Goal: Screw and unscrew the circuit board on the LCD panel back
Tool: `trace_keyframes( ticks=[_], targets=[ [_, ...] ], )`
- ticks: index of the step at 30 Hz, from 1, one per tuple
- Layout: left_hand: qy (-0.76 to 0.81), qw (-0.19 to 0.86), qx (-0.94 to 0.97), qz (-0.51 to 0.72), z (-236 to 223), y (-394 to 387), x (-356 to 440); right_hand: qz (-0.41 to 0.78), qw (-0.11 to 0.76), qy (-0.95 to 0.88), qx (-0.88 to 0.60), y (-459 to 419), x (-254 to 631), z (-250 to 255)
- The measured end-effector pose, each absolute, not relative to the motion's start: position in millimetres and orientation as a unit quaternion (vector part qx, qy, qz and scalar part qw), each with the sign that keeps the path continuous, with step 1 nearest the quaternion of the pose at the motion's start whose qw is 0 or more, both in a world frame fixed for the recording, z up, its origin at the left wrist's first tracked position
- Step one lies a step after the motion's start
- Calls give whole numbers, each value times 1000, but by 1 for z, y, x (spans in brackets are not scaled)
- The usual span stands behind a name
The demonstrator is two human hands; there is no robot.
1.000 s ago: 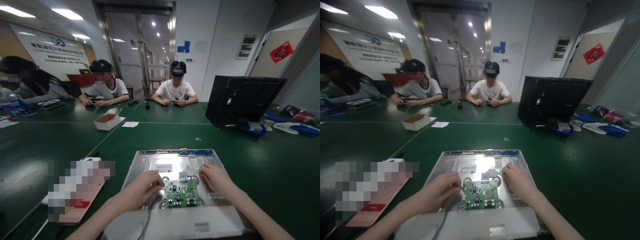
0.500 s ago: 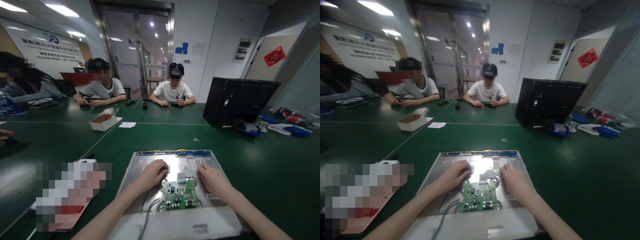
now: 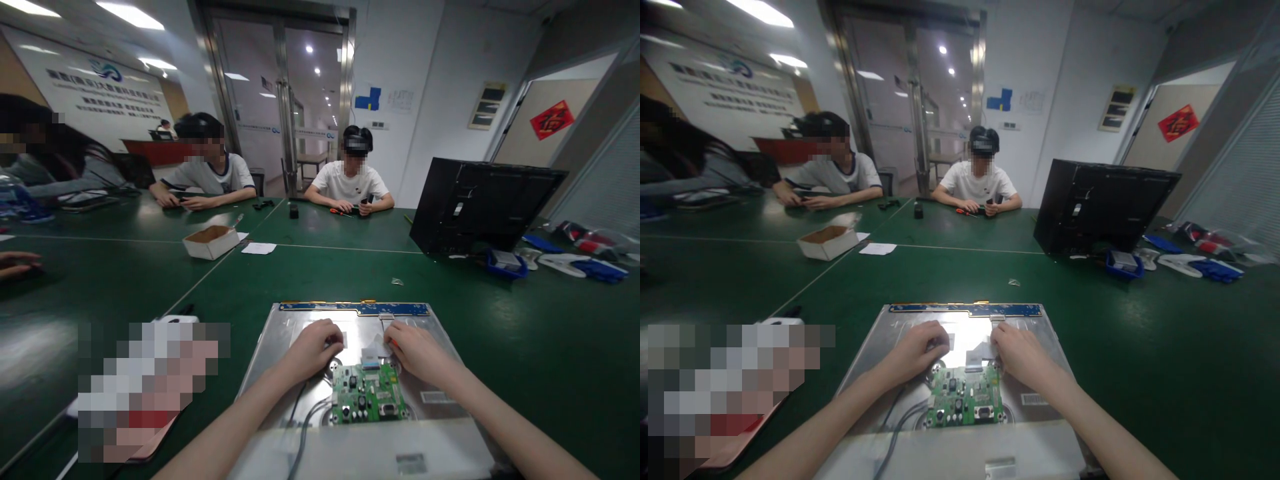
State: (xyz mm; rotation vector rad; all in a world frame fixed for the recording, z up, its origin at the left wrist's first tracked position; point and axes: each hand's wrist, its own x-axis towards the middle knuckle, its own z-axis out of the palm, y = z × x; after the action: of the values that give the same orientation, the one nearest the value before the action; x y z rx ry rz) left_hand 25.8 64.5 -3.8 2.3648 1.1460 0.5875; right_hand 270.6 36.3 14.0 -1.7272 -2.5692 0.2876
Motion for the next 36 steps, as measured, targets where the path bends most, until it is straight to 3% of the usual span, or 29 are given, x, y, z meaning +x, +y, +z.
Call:
trace_keyframes(
  ticks=[14, 22, 30, 36],
  targets=[
    [445, 189, 845, 229, -9, 65, 21, 143, 61, -879, -451, 73, 199, 23],
    [457, 170, 843, 228, -8, 64, 17, 132, 57, -872, -467, 67, 206, 31],
    [445, 169, 848, 232, -6, 64, 17, 126, 18, -898, -421, 41, 230, 63],
    [441, 167, 853, 223, -7, 64, 20, 87, -51, -936, -337, 16, 220, 57]
  ],
)
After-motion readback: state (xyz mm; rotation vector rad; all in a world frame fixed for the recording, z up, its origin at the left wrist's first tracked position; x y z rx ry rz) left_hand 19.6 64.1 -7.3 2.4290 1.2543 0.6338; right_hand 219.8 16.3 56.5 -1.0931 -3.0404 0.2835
